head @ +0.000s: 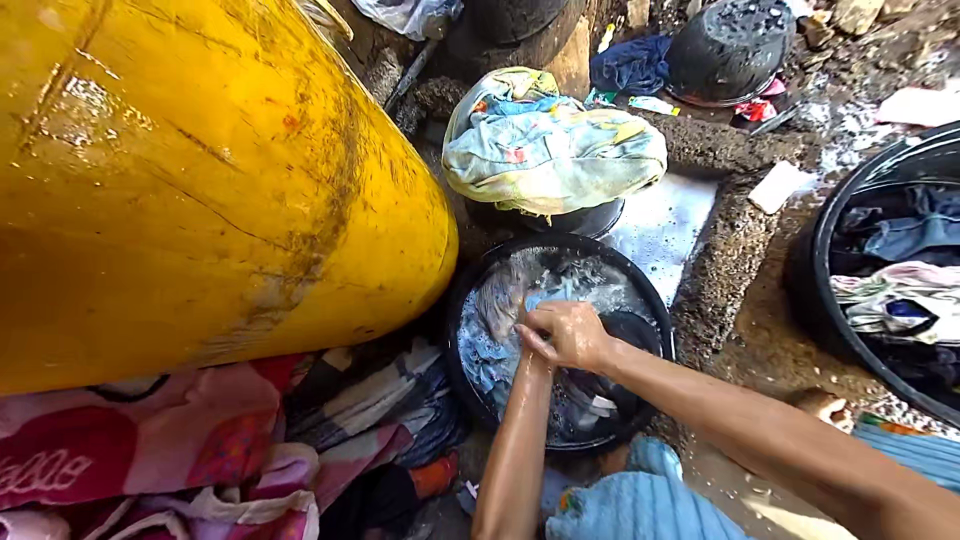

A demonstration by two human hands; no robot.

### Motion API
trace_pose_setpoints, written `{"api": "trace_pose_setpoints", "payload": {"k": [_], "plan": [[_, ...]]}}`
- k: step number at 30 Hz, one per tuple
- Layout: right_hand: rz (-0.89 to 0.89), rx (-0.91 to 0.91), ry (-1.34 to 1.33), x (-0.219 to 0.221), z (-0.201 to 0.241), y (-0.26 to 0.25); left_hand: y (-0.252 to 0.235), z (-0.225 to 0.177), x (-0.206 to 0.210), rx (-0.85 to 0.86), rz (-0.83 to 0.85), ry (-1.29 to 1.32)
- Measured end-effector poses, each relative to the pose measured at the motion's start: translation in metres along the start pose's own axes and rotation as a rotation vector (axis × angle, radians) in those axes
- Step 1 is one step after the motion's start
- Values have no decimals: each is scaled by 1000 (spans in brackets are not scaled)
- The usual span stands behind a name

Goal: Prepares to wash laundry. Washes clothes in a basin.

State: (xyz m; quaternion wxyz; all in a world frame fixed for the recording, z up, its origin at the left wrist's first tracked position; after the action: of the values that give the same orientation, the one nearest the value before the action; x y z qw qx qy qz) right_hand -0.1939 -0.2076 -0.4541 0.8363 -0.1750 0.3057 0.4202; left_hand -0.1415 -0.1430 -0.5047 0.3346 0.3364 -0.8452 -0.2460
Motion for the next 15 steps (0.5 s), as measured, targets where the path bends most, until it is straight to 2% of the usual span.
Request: {"api": "trace_pose_setpoints", "payload": {"k": [1, 3, 5, 6, 8, 10, 13, 14, 15], "plan": [[13, 34, 11, -2, -9, 6, 1, 0, 1, -66, -37, -13], [138, 300, 65, -18, -59, 2, 2, -12, 6, -127, -66, -240], [193, 382, 114, -21, -99, 4, 0, -26, -5, 15, -19, -717], [256, 401, 119, -18, -100, 8, -7, -27, -10, 75, -6, -1009], [496, 498, 119, 7, -82, 25, -26, 0, -17, 55, 66, -1536], [653, 544, 160, 39, -74, 35, -43, 32, -19, -2, 91, -1842], [796, 581, 146, 68, -101, 27, -53, 42, -15, -309, 246, -1843], [867, 596, 136, 72, -113, 23, -56, 34, -16, -310, 272, -1726], [945, 605, 125, 73, -125, 19, -60, 22, -19, -222, 254, -1539]]}}
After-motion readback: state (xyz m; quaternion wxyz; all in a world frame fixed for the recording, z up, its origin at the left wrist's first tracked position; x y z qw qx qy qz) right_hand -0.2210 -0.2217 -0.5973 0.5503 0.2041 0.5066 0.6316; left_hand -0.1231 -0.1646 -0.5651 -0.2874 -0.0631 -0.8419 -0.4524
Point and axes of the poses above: each hand's wrist, its own y-axis away from the middle knuckle, its own x-axis out of the palm, z = x × y, the point moved 6 cm from there along -y, towards the middle knuckle, and after that the axes turned 5 degrees about z, right-handed, at the moved point
